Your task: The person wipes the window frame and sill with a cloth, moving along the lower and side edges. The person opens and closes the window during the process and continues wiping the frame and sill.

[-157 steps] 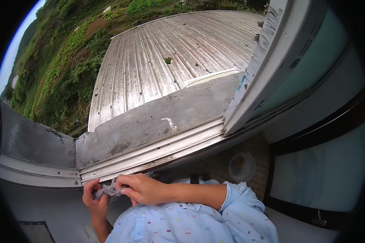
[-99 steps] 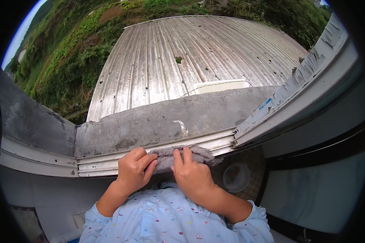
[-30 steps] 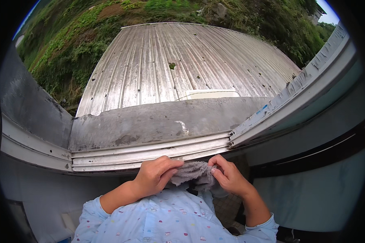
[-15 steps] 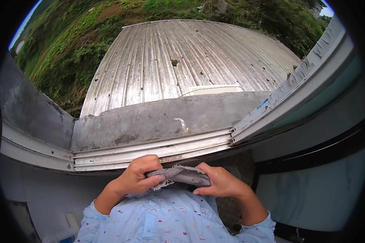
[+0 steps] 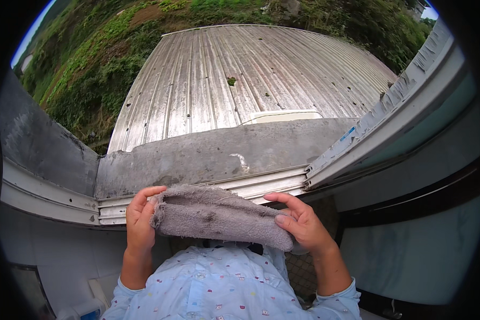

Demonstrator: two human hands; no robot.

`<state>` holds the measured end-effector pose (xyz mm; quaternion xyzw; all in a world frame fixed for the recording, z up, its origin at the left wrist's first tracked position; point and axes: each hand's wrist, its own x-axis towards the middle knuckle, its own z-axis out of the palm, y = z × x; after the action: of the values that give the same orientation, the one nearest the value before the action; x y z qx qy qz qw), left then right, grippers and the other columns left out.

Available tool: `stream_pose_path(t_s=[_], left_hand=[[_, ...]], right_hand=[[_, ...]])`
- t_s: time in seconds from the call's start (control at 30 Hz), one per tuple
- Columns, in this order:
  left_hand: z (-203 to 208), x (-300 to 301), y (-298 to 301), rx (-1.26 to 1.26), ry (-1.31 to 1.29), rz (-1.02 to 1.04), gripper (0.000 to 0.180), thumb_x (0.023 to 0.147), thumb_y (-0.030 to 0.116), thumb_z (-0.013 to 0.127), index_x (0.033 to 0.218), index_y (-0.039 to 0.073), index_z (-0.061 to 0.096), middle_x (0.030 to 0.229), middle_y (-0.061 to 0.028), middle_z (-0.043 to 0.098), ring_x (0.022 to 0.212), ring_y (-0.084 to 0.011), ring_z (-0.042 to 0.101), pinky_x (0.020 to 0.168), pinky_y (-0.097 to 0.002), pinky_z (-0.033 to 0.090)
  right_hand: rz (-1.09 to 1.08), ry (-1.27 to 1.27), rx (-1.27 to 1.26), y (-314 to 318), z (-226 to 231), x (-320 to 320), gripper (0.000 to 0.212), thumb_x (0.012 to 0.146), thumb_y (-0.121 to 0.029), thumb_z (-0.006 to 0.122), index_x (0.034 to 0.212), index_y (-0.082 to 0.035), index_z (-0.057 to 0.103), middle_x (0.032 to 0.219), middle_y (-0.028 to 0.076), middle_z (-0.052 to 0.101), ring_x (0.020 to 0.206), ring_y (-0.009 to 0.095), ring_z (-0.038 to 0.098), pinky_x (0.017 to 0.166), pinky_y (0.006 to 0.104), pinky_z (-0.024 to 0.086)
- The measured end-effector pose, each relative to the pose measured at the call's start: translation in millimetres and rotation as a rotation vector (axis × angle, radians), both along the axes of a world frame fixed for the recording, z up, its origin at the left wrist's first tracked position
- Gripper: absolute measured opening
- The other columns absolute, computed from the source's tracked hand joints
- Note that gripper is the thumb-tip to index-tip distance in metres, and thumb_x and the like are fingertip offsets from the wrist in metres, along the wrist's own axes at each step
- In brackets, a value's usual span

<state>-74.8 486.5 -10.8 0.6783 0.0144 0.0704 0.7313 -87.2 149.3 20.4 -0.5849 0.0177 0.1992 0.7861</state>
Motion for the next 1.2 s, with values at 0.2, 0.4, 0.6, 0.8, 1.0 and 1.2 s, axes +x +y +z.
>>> stream_pose_path(t_s=[0.2,0.4,0.6,0.8,1.0,1.2], left_hand=[[-0.4,-1.0,-1.1,0.196,-0.053,-0.077,0.025,0.098,-0.002,0.053,0.114,-0.001,0.072,0.111,-0.0038,0.070,0.094,-0.0060,0.059,0.084,-0.0224,0.046],[6.4,4.7,-10.0,0.608,-0.180,-0.139,0.026,0.086,0.008,0.074,0.112,0.004,0.073,0.100,-0.0086,0.068,0.081,-0.0199,0.062,0.074,-0.0314,0.050],[12.6,7.1,-25.2,1.050,-0.253,-0.204,0.032,0.080,0.019,0.081,0.110,0.008,0.074,0.082,-0.0088,0.063,0.070,-0.0292,0.064,0.061,-0.0401,0.050],[5.9,10.4,-32.9,1.042,-0.317,-0.241,0.027,0.081,0.007,0.069,0.108,0.004,0.073,0.080,-0.0118,0.065,0.070,-0.0329,0.066,0.061,-0.0444,0.051],[4.5,14.2,-28.2,0.975,-0.284,-0.296,0.033,0.080,0.004,0.064,0.112,0.002,0.073,0.086,-0.0156,0.070,0.075,-0.0359,0.068,0.066,-0.0450,0.053],[10.5,13.5,-24.8,0.968,-0.210,-0.325,0.033,0.081,0.005,0.064,0.112,0.001,0.073,0.092,-0.0182,0.071,0.079,-0.0366,0.070,0.070,-0.0438,0.055]], right_hand=[[-0.095,-0.076,-0.157,7.8,-19.2,22.0,0.023,0.098,-0.002,0.059,0.119,-0.003,0.068,0.100,0.000,0.067,0.093,0.007,0.062,0.085,0.0239,0.051],[-0.046,-0.762,-0.751,34.4,-35.3,33.8,0.031,0.085,-0.004,0.070,0.116,-0.005,0.071,0.106,0.016,0.064,0.088,0.029,0.063,0.075,0.0393,0.052],[0.123,-0.978,-1.246,62.1,-20.3,36.2,0.027,0.086,-0.017,0.074,0.108,-0.003,0.071,0.097,0.013,0.055,0.090,0.031,0.058,0.078,0.0422,0.045],[0.147,-1.072,-1.330,82.2,-27.0,32.5,0.024,0.089,-0.019,0.071,0.102,0.001,0.067,0.095,0.014,0.053,0.090,0.030,0.055,0.081,0.0418,0.040],[0.226,-1.127,-1.198,113.5,-39.1,36.6,0.024,0.084,-0.008,0.071,0.105,0.004,0.066,0.098,0.015,0.054,0.091,0.032,0.055,0.079,0.0423,0.040],[0.237,-1.147,-1.047,101.9,-38.8,49.2,0.023,0.083,-0.009,0.069,0.105,0.000,0.068,0.095,0.012,0.054,0.092,0.030,0.056,0.082,0.0406,0.040]])
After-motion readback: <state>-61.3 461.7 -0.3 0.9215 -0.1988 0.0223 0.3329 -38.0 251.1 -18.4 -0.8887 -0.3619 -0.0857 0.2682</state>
